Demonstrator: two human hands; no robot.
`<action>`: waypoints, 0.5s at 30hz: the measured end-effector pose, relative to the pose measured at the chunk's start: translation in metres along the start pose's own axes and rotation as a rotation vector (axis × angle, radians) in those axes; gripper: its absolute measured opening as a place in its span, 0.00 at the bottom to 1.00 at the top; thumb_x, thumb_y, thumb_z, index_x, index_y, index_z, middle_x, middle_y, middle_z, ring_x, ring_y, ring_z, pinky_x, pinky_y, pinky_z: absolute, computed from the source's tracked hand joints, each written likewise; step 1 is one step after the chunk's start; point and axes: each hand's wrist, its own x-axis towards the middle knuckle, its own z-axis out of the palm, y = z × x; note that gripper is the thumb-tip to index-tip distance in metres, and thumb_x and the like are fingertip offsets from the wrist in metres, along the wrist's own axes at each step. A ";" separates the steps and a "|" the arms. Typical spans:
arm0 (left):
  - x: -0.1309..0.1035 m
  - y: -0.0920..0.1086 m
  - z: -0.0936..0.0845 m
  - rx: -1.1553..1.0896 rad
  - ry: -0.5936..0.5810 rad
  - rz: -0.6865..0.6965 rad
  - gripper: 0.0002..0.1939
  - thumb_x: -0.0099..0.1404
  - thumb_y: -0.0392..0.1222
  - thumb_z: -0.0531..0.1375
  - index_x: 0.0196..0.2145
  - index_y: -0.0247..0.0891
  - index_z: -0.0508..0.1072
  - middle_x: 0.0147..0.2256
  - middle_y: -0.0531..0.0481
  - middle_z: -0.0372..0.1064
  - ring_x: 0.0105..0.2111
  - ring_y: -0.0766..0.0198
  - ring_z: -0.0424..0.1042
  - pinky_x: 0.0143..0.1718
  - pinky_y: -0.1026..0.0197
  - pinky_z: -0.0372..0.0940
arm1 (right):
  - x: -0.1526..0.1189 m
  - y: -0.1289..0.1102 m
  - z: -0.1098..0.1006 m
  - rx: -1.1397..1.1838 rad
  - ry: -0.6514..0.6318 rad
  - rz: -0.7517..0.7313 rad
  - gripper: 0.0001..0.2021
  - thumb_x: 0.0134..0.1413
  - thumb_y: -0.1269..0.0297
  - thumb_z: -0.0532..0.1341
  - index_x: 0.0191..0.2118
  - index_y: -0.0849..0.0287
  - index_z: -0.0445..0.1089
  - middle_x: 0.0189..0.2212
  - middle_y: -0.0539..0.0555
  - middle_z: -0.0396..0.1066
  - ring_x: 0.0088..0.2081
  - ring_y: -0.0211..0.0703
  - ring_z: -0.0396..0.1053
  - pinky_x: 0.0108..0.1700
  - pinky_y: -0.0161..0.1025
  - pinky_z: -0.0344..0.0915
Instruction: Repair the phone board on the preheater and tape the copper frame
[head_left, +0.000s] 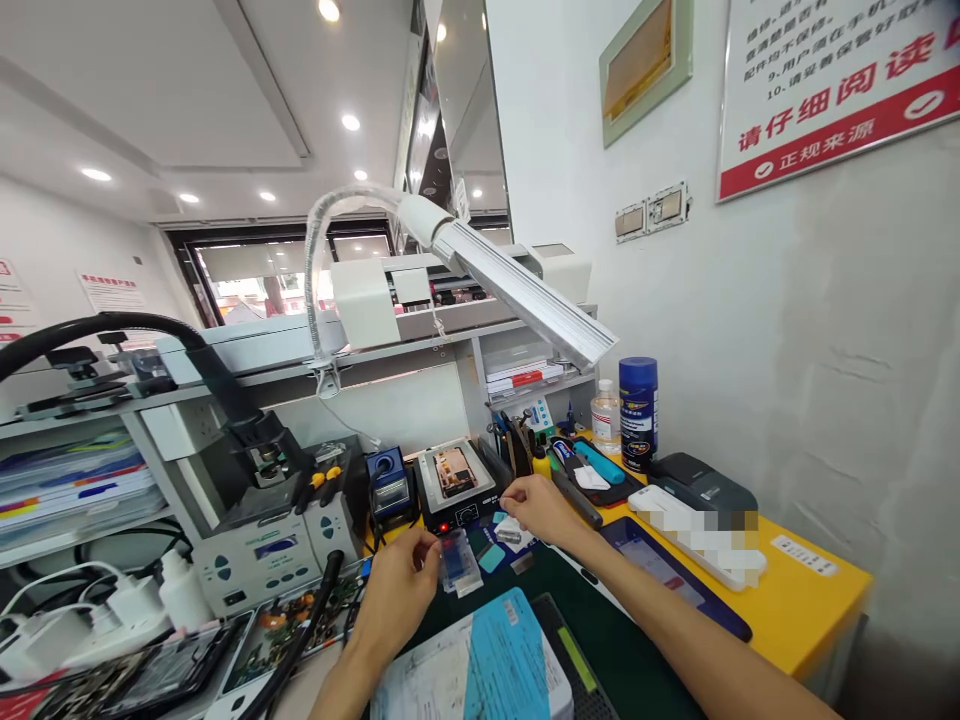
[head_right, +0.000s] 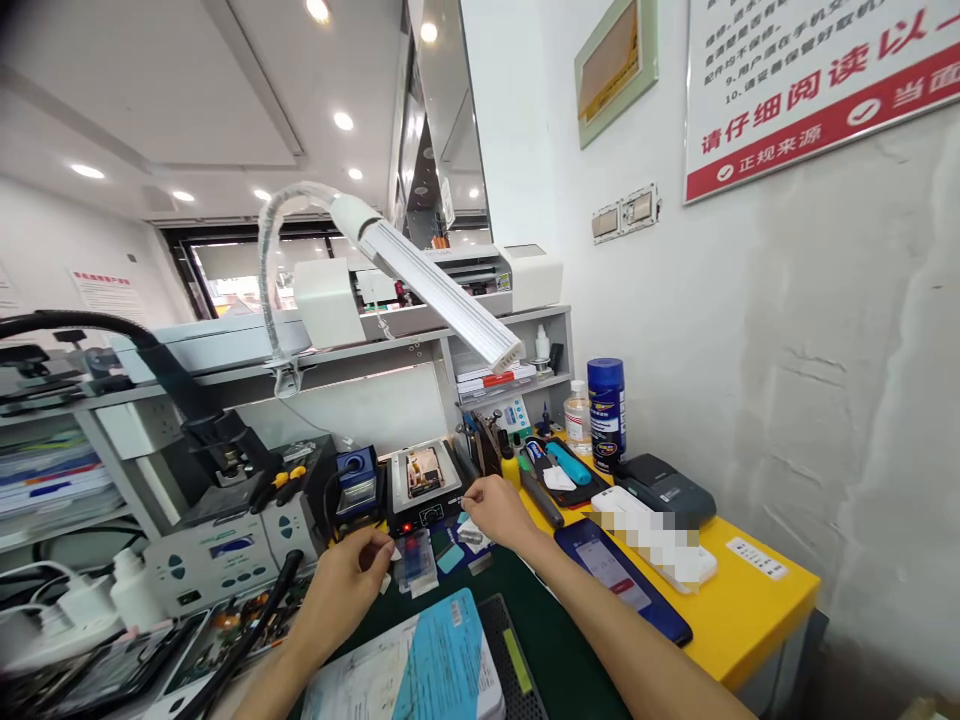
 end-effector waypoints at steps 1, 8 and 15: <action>-0.002 -0.003 0.000 -0.017 0.028 0.007 0.13 0.67 0.45 0.50 0.33 0.39 0.71 0.28 0.50 0.72 0.29 0.61 0.69 0.33 0.59 0.58 | 0.003 -0.004 0.001 -0.007 0.005 -0.006 0.09 0.55 0.65 0.59 0.31 0.62 0.77 0.26 0.54 0.76 0.26 0.40 0.71 0.28 0.32 0.61; -0.006 -0.018 -0.003 -0.110 0.124 0.059 0.14 0.68 0.47 0.50 0.35 0.39 0.72 0.34 0.48 0.73 0.32 0.60 0.70 0.35 0.57 0.61 | 0.069 -0.054 0.015 -0.093 -0.112 0.028 0.10 0.56 0.66 0.59 0.37 0.63 0.78 0.20 0.52 0.72 0.22 0.38 0.69 0.26 0.31 0.61; -0.011 -0.013 -0.006 -0.158 0.140 0.094 0.13 0.68 0.46 0.50 0.35 0.39 0.72 0.34 0.47 0.71 0.35 0.57 0.70 0.37 0.55 0.61 | 0.140 -0.080 0.045 -0.268 -0.246 0.106 0.14 0.62 0.61 0.62 0.49 0.63 0.70 0.42 0.57 0.73 0.38 0.43 0.73 0.40 0.41 0.71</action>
